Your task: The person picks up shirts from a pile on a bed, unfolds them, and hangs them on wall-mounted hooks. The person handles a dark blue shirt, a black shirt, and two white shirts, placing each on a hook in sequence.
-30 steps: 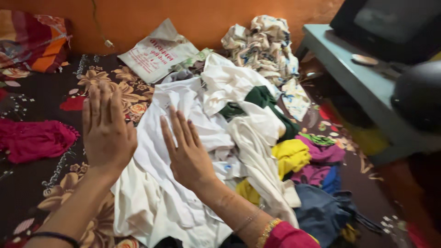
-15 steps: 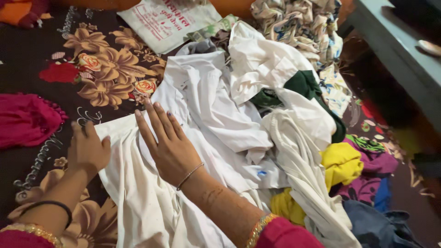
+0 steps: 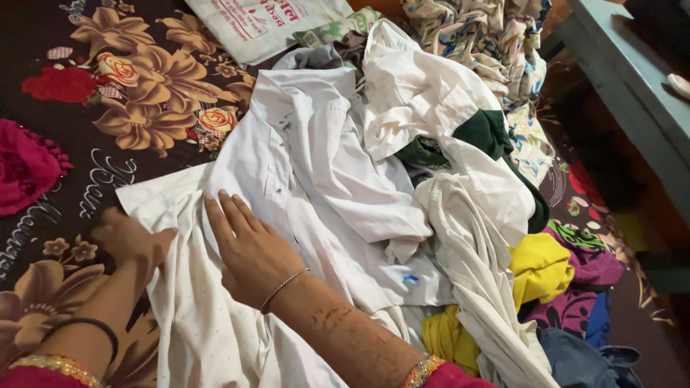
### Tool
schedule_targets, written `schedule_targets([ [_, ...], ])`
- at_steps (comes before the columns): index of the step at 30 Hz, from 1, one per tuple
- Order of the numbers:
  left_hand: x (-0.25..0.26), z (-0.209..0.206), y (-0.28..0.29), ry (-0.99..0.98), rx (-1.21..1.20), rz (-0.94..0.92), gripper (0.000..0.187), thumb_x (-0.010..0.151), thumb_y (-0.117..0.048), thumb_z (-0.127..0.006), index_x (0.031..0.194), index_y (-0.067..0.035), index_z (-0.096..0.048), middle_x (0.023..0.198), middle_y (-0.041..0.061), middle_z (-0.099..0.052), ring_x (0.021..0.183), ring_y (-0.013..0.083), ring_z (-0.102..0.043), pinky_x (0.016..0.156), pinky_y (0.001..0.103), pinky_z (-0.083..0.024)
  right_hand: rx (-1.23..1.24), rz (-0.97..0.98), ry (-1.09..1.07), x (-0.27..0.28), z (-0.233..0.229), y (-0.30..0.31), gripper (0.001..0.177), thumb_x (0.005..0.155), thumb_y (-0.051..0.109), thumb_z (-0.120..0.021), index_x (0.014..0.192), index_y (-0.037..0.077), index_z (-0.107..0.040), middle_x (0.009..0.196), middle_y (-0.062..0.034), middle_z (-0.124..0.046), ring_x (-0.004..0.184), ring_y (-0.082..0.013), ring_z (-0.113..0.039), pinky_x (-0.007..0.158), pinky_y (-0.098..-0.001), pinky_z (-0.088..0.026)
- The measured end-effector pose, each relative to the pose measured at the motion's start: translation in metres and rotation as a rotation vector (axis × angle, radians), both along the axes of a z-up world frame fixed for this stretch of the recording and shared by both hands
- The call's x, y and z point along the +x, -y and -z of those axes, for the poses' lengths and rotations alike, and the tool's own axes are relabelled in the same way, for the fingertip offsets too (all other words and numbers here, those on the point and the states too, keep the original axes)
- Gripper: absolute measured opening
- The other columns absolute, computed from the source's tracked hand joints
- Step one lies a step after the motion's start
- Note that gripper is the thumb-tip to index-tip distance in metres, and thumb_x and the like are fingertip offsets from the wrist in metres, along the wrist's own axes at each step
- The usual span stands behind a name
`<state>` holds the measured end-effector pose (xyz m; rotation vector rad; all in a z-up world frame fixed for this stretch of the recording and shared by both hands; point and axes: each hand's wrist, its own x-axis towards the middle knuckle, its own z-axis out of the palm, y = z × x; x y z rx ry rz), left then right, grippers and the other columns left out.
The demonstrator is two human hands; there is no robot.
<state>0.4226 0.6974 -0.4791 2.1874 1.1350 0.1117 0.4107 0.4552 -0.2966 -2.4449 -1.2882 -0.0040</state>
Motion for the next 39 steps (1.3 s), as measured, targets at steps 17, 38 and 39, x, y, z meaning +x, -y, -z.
schedule_targets([
  [17, -0.057, -0.188, 0.113, 0.874, -0.294, 0.534, 0.041, 0.092, -0.014, -0.070, 0.130, 0.000, -0.067, 0.111, 0.013, -0.075, 0.102, 0.0183, -0.067, 0.088, 0.028, -0.054, 0.727, 0.508, -0.885, -0.001, -0.056, -0.017, 0.054, 0.086, 0.037, -0.075, 0.115, -0.008, -0.069, 0.099, -0.0162, -0.073, 0.092, -0.0234, -0.067, 0.078, -0.0347, -0.053],
  [38, -0.103, -0.415, 0.169, 0.913, -0.655, 0.595, 0.065, 0.085, 0.007, -0.057, 0.146, -0.001, -0.037, 0.108, 0.024, -0.074, 0.092, 0.0229, -0.068, 0.082, 0.031, -0.054, 0.882, 0.519, -0.888, -0.010, -0.203, 0.086, 0.030, 0.094, 0.027, -0.072, 0.102, -0.002, -0.074, 0.077, -0.0055, -0.066, 0.061, -0.0122, -0.058, 0.051, -0.0311, -0.049],
  [39, -0.100, -0.422, 0.163, 0.945, -0.625, 0.647, 0.060, 0.088, 0.003, -0.057, 0.145, -0.001, -0.041, 0.115, 0.021, -0.072, 0.100, 0.0210, -0.066, 0.088, 0.031, -0.053, 0.869, 0.516, -0.842, -0.008, -0.206, 0.088, 0.030, 0.094, 0.028, -0.072, 0.104, -0.001, -0.075, 0.079, -0.0039, -0.066, 0.064, -0.0108, -0.058, 0.054, -0.0297, -0.049],
])
